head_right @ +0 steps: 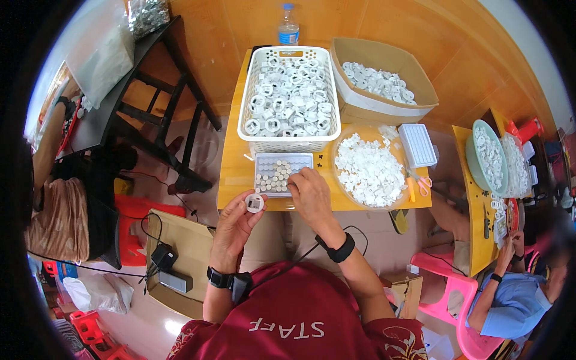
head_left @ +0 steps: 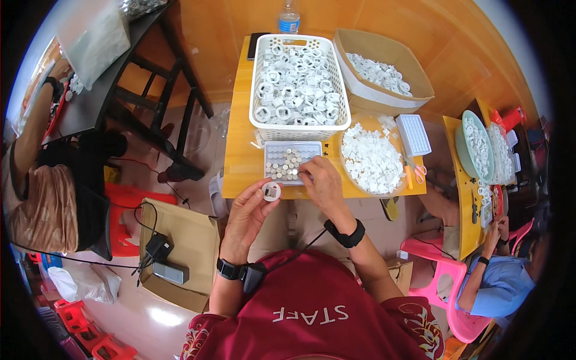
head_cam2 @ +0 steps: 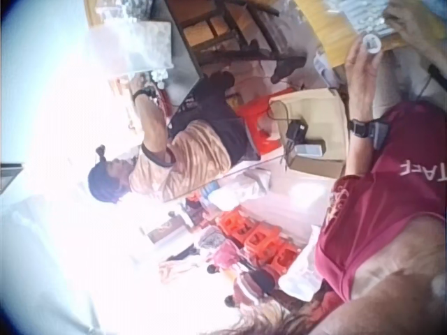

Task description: Sort and assemble small white circular components by hand at a workbench.

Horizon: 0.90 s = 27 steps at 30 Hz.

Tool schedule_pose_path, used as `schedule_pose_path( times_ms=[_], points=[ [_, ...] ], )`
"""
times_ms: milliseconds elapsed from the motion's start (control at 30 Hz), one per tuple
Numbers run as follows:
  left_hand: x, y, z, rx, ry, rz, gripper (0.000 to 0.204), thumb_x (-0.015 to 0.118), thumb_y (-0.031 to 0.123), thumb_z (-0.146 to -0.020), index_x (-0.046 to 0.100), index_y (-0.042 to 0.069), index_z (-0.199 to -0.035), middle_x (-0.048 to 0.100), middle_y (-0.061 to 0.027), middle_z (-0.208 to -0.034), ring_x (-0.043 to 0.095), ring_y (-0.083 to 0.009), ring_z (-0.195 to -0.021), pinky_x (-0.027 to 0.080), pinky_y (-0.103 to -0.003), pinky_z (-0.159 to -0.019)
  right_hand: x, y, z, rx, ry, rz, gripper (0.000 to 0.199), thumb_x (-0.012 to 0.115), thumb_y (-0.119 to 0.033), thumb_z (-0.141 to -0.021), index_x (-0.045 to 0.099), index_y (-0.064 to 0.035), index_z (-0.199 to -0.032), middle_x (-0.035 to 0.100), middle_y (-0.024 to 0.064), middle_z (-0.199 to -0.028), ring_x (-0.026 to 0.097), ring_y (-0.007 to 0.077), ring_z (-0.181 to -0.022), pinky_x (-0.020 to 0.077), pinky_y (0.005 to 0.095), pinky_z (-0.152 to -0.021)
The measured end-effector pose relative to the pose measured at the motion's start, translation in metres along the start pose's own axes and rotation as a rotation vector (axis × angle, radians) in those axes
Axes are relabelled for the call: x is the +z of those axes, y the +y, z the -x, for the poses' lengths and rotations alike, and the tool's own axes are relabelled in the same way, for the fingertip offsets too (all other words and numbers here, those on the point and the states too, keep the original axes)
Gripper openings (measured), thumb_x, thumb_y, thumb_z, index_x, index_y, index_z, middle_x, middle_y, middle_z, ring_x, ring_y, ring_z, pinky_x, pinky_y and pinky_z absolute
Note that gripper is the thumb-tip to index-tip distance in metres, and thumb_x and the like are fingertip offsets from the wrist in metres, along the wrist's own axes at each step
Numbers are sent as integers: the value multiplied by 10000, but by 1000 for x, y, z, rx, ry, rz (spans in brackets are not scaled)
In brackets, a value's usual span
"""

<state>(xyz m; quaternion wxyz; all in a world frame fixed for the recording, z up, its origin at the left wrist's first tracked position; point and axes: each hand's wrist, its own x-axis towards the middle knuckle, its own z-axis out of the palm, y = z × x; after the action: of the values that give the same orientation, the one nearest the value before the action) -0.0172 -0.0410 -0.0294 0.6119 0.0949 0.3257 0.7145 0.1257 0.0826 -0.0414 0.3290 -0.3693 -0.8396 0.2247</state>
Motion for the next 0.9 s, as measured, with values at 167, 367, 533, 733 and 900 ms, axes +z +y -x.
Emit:
schedule_pose_path(
  times_ms=[167,367,533,733,900],
  points=[
    [1,-2,-2,-43,-3,-40,333,536,127,-864,486,-7,-1165,556,-199,-1096,588,-228,-949,507,-286,-815,-3,-2,0,-8,60,-100,83,599,-9,-716,560,-9,-789,527,106,-729,526,277,-712,429,351,-621],
    [0,-9,-6,-75,-22,-102,309,547,128,-863,516,29,-1154,576,-106,-1090,579,-149,-870,492,-252,-738,-28,-44,11,76,34,-384,97,597,20,-728,570,-2,-819,541,115,-745,543,261,-694,445,319,-598],
    [9,-15,-5,-55,-60,-95,290,552,91,-852,535,34,-1136,578,-70,-1059,575,-134,-872,501,-266,-752,-19,-52,23,-66,111,-334,142,610,34,-701,575,-5,-833,553,108,-772,543,264,-707,452,327,-600],
    [14,-18,-2,-23,-78,-134,282,560,49,-836,548,33,-1117,578,-58,-1048,573,-130,-885,513,-283,-760,-19,-52,31,-227,240,-133,165,611,48,-678,576,0,-833,553,105,-783,538,274,-701,447,348,-598],
    [18,-20,-1,-15,-71,-170,269,561,37,-832,554,31,-1101,582,-56,-1040,575,-135,-895,514,-282,-757,-23,-49,34,-211,234,-194,153,613,46,-673,581,0,-814,553,105,-772,535,277,-692,443,343,-579]
  ],
)
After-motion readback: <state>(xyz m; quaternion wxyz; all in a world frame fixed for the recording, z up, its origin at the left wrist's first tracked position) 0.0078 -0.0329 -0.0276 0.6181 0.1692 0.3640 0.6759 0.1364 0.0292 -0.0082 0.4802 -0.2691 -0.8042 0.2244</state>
